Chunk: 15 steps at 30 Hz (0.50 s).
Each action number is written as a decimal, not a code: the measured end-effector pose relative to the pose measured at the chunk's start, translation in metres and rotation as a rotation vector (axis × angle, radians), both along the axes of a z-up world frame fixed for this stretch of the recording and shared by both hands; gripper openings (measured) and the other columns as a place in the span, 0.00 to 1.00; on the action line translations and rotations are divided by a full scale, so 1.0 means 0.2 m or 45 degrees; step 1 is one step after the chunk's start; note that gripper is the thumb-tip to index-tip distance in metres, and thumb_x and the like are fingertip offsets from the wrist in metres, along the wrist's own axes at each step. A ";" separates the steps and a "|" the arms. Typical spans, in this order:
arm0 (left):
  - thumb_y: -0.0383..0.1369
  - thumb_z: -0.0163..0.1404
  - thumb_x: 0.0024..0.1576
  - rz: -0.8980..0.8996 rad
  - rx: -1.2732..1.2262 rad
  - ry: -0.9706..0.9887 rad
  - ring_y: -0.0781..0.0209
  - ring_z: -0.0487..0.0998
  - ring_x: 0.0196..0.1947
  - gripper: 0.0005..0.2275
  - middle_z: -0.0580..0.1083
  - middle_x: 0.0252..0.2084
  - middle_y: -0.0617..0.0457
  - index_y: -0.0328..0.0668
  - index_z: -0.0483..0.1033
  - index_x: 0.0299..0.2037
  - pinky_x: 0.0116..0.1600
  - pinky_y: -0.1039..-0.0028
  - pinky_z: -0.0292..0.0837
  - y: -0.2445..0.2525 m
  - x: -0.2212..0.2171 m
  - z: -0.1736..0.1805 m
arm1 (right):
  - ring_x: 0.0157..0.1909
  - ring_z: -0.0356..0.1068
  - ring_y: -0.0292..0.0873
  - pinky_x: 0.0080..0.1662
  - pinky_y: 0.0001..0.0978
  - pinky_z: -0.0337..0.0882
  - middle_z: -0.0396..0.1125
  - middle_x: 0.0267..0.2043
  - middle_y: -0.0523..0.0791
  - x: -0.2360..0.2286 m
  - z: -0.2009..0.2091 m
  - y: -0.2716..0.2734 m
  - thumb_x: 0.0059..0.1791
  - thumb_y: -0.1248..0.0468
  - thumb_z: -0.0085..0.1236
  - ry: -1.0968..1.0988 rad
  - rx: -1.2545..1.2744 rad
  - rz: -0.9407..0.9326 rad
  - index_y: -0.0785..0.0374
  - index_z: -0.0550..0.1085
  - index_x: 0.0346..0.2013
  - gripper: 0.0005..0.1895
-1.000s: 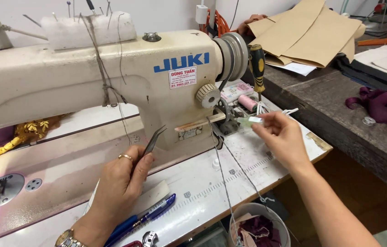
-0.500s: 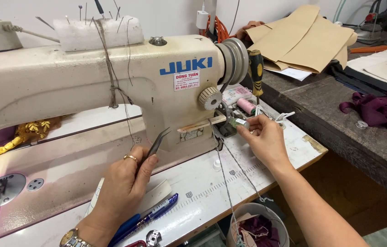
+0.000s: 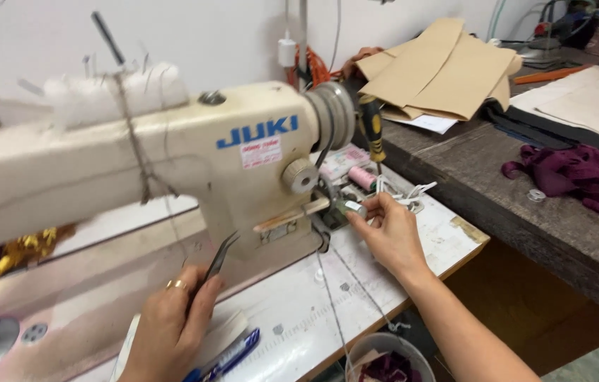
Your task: The person threads a Juki sewing machine, starting by placing a bobbin into the machine's side compartment. They then handle a piece of maroon fabric and a small white object before returning to the machine to thread the needle and guide the thread through the tension assembly.
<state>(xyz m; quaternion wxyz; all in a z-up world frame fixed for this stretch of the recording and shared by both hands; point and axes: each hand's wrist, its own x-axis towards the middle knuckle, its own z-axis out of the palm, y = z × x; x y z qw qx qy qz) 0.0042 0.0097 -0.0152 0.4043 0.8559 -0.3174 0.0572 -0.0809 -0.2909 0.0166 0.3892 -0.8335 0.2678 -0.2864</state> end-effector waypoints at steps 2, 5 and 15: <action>0.42 0.42 0.57 0.059 0.055 0.013 0.54 0.71 0.18 0.08 0.69 0.13 0.56 0.53 0.71 0.31 0.30 0.69 0.63 0.00 0.01 -0.01 | 0.22 0.58 0.34 0.28 0.27 0.59 0.64 0.23 0.41 -0.03 0.02 -0.02 0.45 0.61 0.63 -0.038 0.086 -0.025 0.60 0.71 0.33 0.09; 0.42 0.44 0.56 0.136 0.005 0.149 0.65 0.67 0.14 0.10 0.70 0.11 0.60 0.51 0.74 0.28 0.26 0.76 0.64 -0.01 0.01 0.00 | 0.29 0.59 0.36 0.32 0.22 0.62 0.62 0.30 0.43 -0.05 0.05 -0.08 0.45 0.63 0.60 -0.185 0.204 -0.021 0.62 0.69 0.34 0.09; 0.45 0.46 0.52 0.567 0.103 0.244 0.66 0.72 0.12 0.11 0.73 0.09 0.60 0.58 0.80 0.25 0.25 0.78 0.66 -0.06 0.12 -0.11 | 0.19 0.57 0.33 0.21 0.20 0.53 0.66 0.22 0.44 0.29 0.15 -0.43 0.48 0.67 0.55 -0.381 0.497 0.533 0.63 0.73 0.35 0.03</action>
